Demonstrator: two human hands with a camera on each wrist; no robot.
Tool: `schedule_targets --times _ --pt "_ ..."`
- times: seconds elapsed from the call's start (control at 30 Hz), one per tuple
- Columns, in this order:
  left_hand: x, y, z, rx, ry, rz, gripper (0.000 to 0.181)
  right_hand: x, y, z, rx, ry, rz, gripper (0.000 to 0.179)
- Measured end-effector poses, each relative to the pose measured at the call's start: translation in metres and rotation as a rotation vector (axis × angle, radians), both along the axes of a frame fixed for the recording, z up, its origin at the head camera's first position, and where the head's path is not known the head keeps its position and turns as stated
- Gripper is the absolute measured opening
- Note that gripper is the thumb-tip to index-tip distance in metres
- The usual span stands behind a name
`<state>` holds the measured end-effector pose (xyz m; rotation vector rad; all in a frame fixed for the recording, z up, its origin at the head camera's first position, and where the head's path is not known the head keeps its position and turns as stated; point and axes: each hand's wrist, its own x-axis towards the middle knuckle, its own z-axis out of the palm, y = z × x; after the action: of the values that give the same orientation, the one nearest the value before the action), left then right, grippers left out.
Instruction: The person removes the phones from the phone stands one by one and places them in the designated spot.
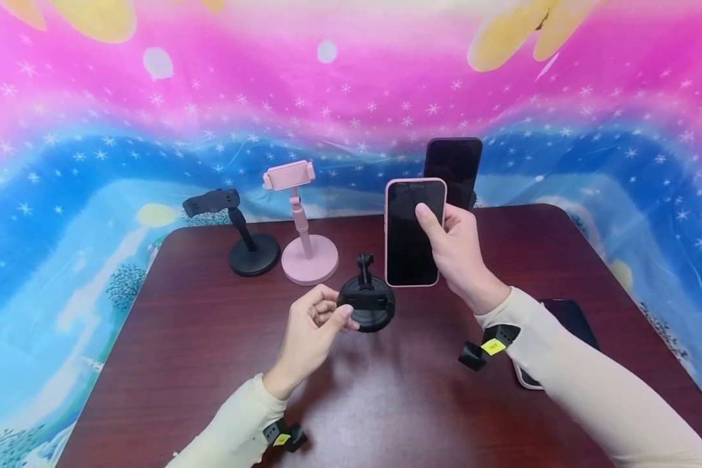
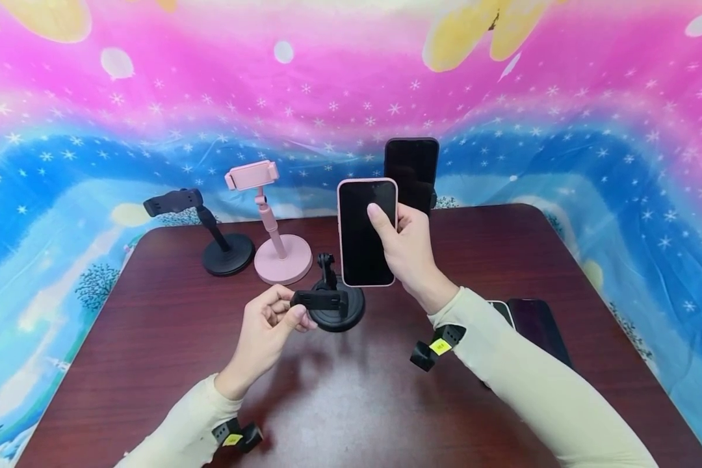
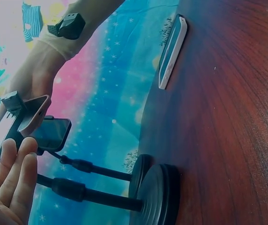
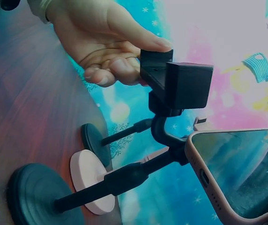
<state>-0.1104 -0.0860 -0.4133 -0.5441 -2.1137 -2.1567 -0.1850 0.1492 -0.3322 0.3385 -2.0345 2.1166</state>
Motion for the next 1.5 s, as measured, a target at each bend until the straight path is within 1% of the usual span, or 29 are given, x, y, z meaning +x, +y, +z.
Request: schedule_targets --times 0.23,0.4,0.63,0.9,1.07,1.13,1.37,1.5 --pt "-0.002 0.001 0.003 -0.012 -0.002 -0.003 0.014 0.007 0.008 -0.005 0.021 -0.031 0.001 0.017" --pt "-0.002 0.002 0.003 -0.017 0.002 -0.003 0.013 0.01 0.013 -0.011 0.006 -0.045 -0.007 0.019" --pt "-0.003 0.003 0.002 -0.024 -0.012 0.0 0.015 0.016 0.023 -0.018 -0.001 -0.06 0.028 0.016" --pt "-0.003 0.004 0.003 -0.029 -0.014 0.003 0.016 0.024 0.034 -0.024 0.0 -0.085 -0.001 0.019" --pt "-0.003 0.005 0.004 -0.025 -0.02 0.008 0.016 0.028 0.042 -0.029 0.021 -0.089 0.0 0.019" --pt "-0.002 0.005 0.004 -0.024 -0.024 0.009 0.016 0.029 0.047 -0.03 0.024 -0.092 0.005 0.019" --pt "-0.002 0.007 0.004 -0.018 -0.021 0.014 0.016 0.035 0.061 -0.03 0.035 -0.088 -0.014 0.022" --pt "-0.003 0.008 0.004 -0.013 -0.016 0.017 0.016 0.039 0.069 -0.032 0.048 -0.107 -0.009 0.021"
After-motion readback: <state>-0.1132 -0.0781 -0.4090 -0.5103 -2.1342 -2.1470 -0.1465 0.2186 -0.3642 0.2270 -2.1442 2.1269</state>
